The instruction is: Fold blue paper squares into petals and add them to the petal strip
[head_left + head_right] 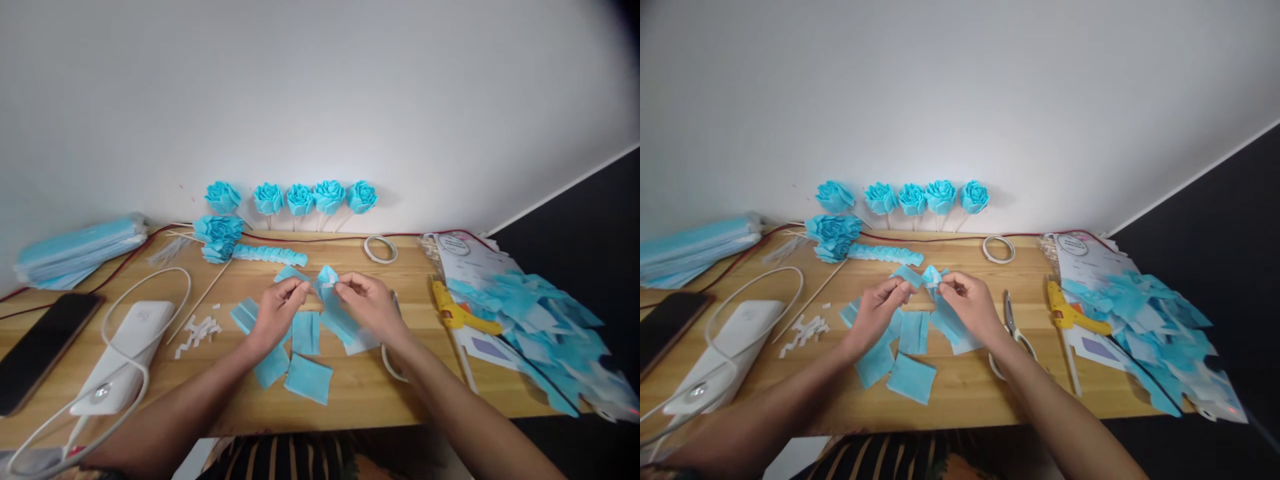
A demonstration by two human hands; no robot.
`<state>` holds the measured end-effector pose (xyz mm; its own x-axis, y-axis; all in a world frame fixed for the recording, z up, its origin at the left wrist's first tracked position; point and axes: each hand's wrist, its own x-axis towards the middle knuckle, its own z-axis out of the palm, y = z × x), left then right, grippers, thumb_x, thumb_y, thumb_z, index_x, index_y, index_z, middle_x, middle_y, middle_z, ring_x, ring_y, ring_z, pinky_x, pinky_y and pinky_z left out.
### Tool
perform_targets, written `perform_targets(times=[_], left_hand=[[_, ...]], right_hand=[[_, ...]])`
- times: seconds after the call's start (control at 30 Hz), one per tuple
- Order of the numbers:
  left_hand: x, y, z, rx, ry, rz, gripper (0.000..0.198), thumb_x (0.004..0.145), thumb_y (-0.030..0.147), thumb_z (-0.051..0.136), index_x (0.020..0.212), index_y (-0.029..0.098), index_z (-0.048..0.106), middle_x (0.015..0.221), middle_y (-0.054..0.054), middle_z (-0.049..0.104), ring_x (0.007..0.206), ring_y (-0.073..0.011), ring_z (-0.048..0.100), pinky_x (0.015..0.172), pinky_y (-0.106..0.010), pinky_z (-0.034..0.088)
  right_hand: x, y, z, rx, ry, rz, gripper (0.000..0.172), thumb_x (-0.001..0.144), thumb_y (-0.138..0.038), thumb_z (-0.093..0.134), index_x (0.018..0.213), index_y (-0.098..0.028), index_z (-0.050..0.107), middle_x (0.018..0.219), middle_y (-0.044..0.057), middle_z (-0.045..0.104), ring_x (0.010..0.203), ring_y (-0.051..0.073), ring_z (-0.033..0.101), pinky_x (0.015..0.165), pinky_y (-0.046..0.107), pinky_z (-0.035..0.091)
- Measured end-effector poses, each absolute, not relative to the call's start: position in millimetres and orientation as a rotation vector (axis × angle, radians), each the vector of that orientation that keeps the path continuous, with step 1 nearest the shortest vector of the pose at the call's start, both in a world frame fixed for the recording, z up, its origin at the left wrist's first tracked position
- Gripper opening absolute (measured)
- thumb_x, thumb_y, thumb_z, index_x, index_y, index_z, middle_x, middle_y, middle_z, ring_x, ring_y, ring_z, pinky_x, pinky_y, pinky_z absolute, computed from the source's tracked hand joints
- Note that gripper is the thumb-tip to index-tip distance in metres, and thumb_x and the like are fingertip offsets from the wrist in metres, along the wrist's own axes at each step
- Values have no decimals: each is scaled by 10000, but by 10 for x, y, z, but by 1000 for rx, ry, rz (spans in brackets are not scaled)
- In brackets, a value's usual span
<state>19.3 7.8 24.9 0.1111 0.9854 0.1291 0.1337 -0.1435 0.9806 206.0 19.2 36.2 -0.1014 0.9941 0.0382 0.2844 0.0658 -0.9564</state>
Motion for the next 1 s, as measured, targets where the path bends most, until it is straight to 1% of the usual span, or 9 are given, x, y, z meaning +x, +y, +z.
perform_targets(times=[0.07,0.17,0.27,0.4,0.53,0.73,0.9,1.0], left_hand=[[193,47,270,1575,1174,1178,280,877,357,544,681,170,614,627,15,524,613,-120,456,597,-240,360],[201,21,276,1716,1201,1208,179,859,275,579,728,176,653,632,12,549,592,-116,448,589,-239,360],[205,23,271,1823,1233,1213,141,854,224,577,772,187,686,647,1,583,592,-122,461,593,-242,368],[198,55,250,1971,1291,1161,136,862,222,579,795,195,694,643,-1,586,602,-133,482,609,-253,373],[187,74,203,2087,1353,1144,123,880,227,574,825,188,676,672,-8,592,645,-143,521,631,-256,386],[166,79,148,2246,1378,1216,86,876,205,595,819,190,657,670,3,580,660,-146,540,641,-257,400],[159,104,125,2341,1368,1240,65,878,194,599,863,178,660,667,1,580,675,-153,549,671,-270,420],[154,113,122,2368,1368,1247,75,879,212,603,885,176,667,658,2,574,656,-154,538,650,-272,417]], right_hand=[[1983,214,392,-1341,-1536,1064,120,766,-275,595,722,-186,664,668,-7,630,609,131,540,587,251,419],[1862,239,377,-1332,-1533,1032,112,756,-268,599,709,-182,654,665,-5,630,617,132,545,594,252,421],[1773,232,323,-1332,-1524,1019,118,755,-267,590,683,-187,638,659,-4,634,609,133,546,589,253,424],[1734,180,236,-1326,-1506,1020,119,758,-266,581,677,-192,627,663,-3,640,600,132,549,588,253,436],[1732,118,169,-1310,-1539,968,102,766,-244,571,702,-194,633,667,-5,638,622,133,564,621,250,459],[1727,81,147,-1324,-1566,873,108,780,-223,554,726,-192,643,695,-10,660,645,126,586,628,229,469],[1730,74,137,-1325,-1581,850,99,784,-214,559,733,-195,641,674,-16,646,639,123,580,629,227,470],[1728,70,124,-1314,-1590,840,96,785,-213,560,719,-195,628,668,-17,637,630,122,575,627,228,470]])
